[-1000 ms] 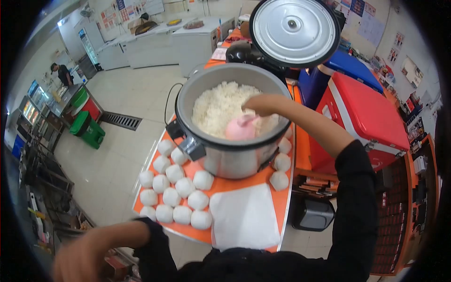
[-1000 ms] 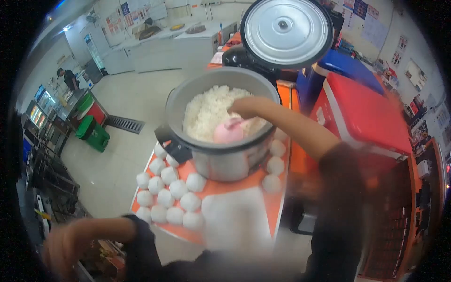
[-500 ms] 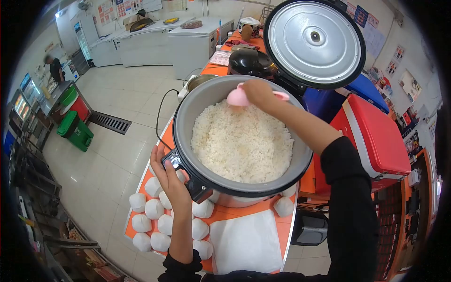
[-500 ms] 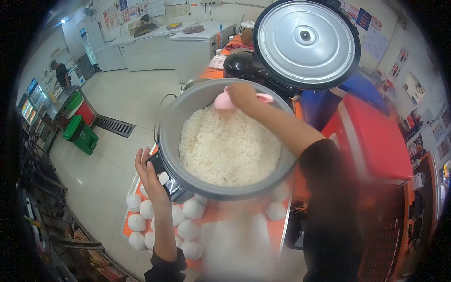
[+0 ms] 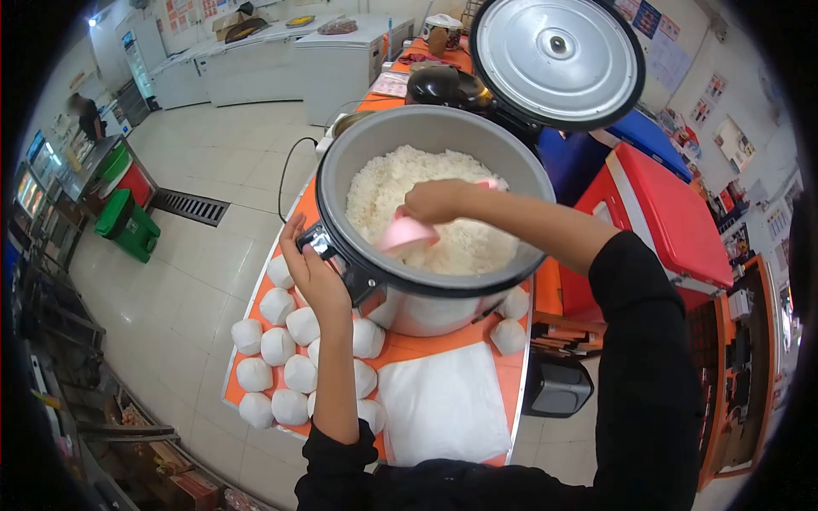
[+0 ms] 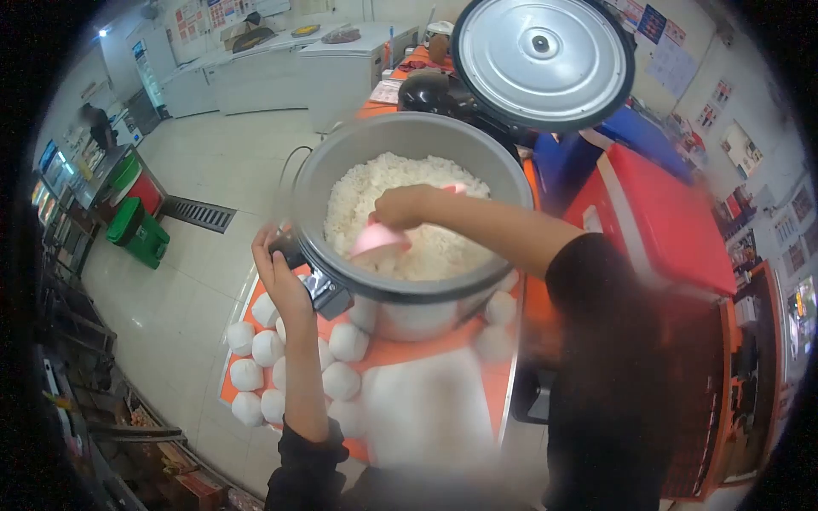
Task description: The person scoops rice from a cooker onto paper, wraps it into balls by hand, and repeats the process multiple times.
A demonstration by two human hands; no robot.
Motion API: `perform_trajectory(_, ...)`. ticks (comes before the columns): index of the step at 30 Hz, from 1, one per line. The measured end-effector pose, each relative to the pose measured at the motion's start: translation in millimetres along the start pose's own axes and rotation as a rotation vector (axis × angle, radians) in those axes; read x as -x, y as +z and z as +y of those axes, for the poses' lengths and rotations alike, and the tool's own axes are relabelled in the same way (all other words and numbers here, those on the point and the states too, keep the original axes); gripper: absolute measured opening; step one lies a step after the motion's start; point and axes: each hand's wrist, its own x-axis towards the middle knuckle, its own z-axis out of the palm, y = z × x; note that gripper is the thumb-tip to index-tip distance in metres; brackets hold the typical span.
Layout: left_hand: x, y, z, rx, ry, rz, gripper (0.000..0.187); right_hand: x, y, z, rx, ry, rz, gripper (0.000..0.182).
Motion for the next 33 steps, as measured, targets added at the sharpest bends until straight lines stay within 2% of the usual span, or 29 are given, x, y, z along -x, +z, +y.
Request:
perform_trajectory(2, 1, -1, -1, 0.055, -0.016, -0.01, 0.039, 34, -9, -21, -0.044, 0.021, -0.053, 0.034)
perform_trajectory(4, 1, 0, 2, 0.034, -0.022, -0.008, 0.038, 43, -2, -16, -0.068, -0.117, -0.051, 0.037)
perform_trajectory(5, 2, 1, 4, -0.021, -0.002, 0.0, 0.038, 46, 0, -11, -0.218, -0.12, -0.042, 0.036)
perform_trajectory(6, 1, 0, 6, -0.08, 0.019, 0.001, 0.038, 56, 5, -3, -0.222, -0.117, -0.033, 0.036)
perform_trajectory(8, 1, 0, 10, -0.052, 0.019, -0.002, 0.038, 93, -22, -14, -0.467, 0.291, -0.307, 0.036)
perform_trajectory(9, 2, 2, 10, -0.026, 0.011, 0.009, 0.038, 96, -24, -6, -0.455, 0.298, -0.303, 0.036)
perform_trajectory(11, 1, 0, 5, -0.035, 0.037, 0.015, 0.037, 90, -26, 15, -0.688, 0.232, -0.485, 0.044)
perform_trajectory(12, -1, -1, 1, -0.066, 0.053, 0.015, 0.037, 78, -31, 28, -0.679, 0.229, -0.479, 0.044)
perform_trajectory(14, -1, 2, 8, -0.055, 0.015, 0.029, 0.036, 53, -45, 49, -0.621, 0.237, -0.776, 0.04)
perform_trajectory(16, 2, 2, 9, -0.013, -0.034, 0.028, 0.034, 44, -58, 46, -0.557, 0.421, -0.392, 0.029)
perform_trajectory(18, 4, 3, 11, -0.025, -0.052, 0.035, 0.033, 36, -50, 30, -0.348, 0.489, -0.157, 0.032)
perform_trajectory(20, 3, 4, 12, -0.029, -0.044, 0.06, 0.033, 32, -5, 18, -0.258, 0.244, 0.318, 0.037)
perform_trajectory(21, 3, 6, 13, -0.041, -0.023, 0.072, 0.032, 34, -9, 20, -0.429, 0.357, 0.085, 0.038)
perform_trajectory(22, 2, 7, 13, -0.044, -0.03, 0.075, 0.032, 28, -9, 32, -0.431, 0.356, 0.076, 0.038)
perform_trajectory(24, 3, 5, 10, 0.042, -0.043, 0.071, 0.031, 14, -11, 66, -0.083, 0.066, 0.531, 0.031)
perform_trajectory(25, 3, 5, 7, 0.048, -0.034, 0.076, 0.031, 5, -19, 77, -0.091, 0.067, 0.525, 0.031)
perform_trajectory(27, 4, 6, 7, 0.062, -0.051, 0.088, 0.03, -9, -39, 90, 0.106, 0.296, 0.05, 0.026)
perform_trajectory(30, 1, 7, 9, 0.077, -0.055, 0.093, 0.03, -3, -29, 54, 0.129, 0.193, 0.165, 0.026)
perform_trajectory(32, 3, 5, 7, 0.071, -0.066, 0.09, 0.029, 5, -22, 27, 0.039, 0.192, 0.154, 0.028)
perform_trajectory(33, 3, 5, 7, 0.078, -0.061, 0.086, 0.029, 15, -14, 7, 0.003, 0.161, 0.058, 0.027)
